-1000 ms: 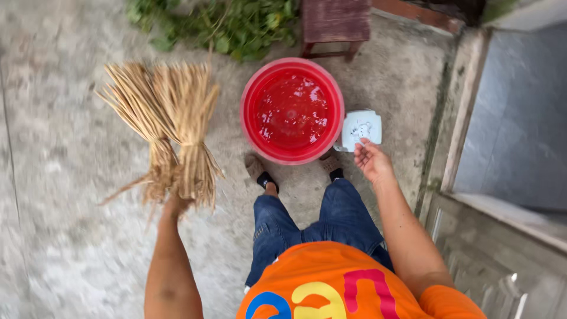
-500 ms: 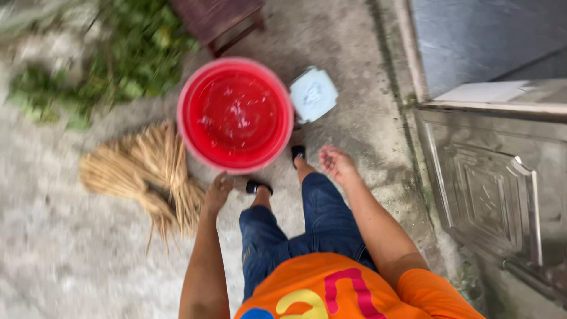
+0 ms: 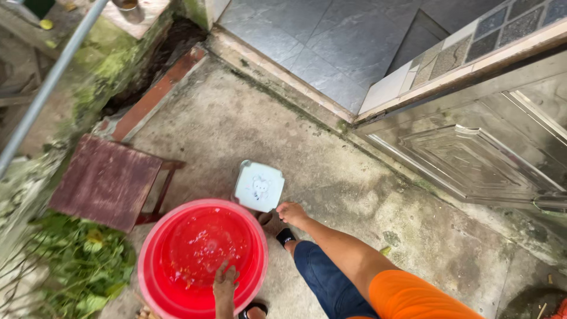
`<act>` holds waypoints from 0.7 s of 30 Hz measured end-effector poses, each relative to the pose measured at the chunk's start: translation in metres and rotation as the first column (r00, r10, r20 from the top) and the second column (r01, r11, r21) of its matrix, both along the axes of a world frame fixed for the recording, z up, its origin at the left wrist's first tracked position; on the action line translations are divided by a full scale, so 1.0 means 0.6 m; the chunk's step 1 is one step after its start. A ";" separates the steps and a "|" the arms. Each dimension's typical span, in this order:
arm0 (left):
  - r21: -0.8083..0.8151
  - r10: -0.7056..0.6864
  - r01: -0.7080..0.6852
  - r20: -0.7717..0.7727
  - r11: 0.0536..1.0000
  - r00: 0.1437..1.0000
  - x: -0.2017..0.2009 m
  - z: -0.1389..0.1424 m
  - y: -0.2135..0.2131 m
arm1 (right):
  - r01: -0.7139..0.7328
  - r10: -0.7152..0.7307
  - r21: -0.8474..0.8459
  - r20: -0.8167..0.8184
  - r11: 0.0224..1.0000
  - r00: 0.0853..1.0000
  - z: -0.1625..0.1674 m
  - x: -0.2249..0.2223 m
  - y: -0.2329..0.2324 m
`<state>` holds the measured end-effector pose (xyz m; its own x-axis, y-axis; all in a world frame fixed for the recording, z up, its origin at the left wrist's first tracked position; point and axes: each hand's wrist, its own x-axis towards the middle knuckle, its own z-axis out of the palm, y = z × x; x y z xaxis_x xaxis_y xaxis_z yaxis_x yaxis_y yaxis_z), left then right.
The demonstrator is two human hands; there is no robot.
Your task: The person carries bundles of dried sticks to an outdoor area and sits on a small stool. They wash the sticks one by one in a red basin filled with water, scrubbing them with both hands and placing the cleaned sticks on a nearby wooden stool.
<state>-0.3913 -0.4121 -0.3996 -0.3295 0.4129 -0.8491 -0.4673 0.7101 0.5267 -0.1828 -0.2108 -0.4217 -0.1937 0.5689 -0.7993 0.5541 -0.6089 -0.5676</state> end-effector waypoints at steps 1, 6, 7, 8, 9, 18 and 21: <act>-0.001 -0.026 0.026 0.005 1.000 1.000 -0.002 -0.023 0.014 | -0.129 0.119 0.101 0.096 0.987 0.988 -0.025 0.000 0.011; 0.003 -0.046 0.046 0.014 0.999 0.999 -0.030 -0.152 0.044 | -0.514 0.383 0.251 0.426 0.821 0.820 -0.157 -0.017 0.043; 0.005 -0.037 0.037 0.000 0.999 0.999 -0.035 -0.181 0.043 | -0.520 0.394 0.231 0.428 0.822 0.814 -0.189 -0.016 0.050; -0.003 -0.031 0.031 -0.021 1.000 0.999 -0.044 -0.212 0.034 | -0.522 0.407 0.207 0.419 0.827 0.811 -0.222 -0.020 0.052; -0.015 -0.052 0.051 -0.028 0.999 0.998 -0.055 -0.242 0.022 | -0.526 0.424 0.181 0.406 0.831 0.810 -0.255 -0.027 0.050; -0.096 -0.063 0.055 -0.078 0.994 0.995 -0.147 -0.500 -0.016 | -0.740 0.565 0.181 0.537 0.648 0.626 -0.497 -0.130 0.080; -0.106 -0.072 0.063 -0.081 0.992 0.994 -0.173 -0.567 -0.028 | -0.786 0.584 0.218 0.563 0.578 0.586 -0.556 -0.180 0.093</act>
<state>-0.4949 -0.4289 -0.7400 -0.3757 0.3485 -0.8587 -0.3734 0.7911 0.4844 -0.2911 -0.1549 -0.7553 -0.4026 0.6716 -0.6220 0.9154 0.2950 -0.2739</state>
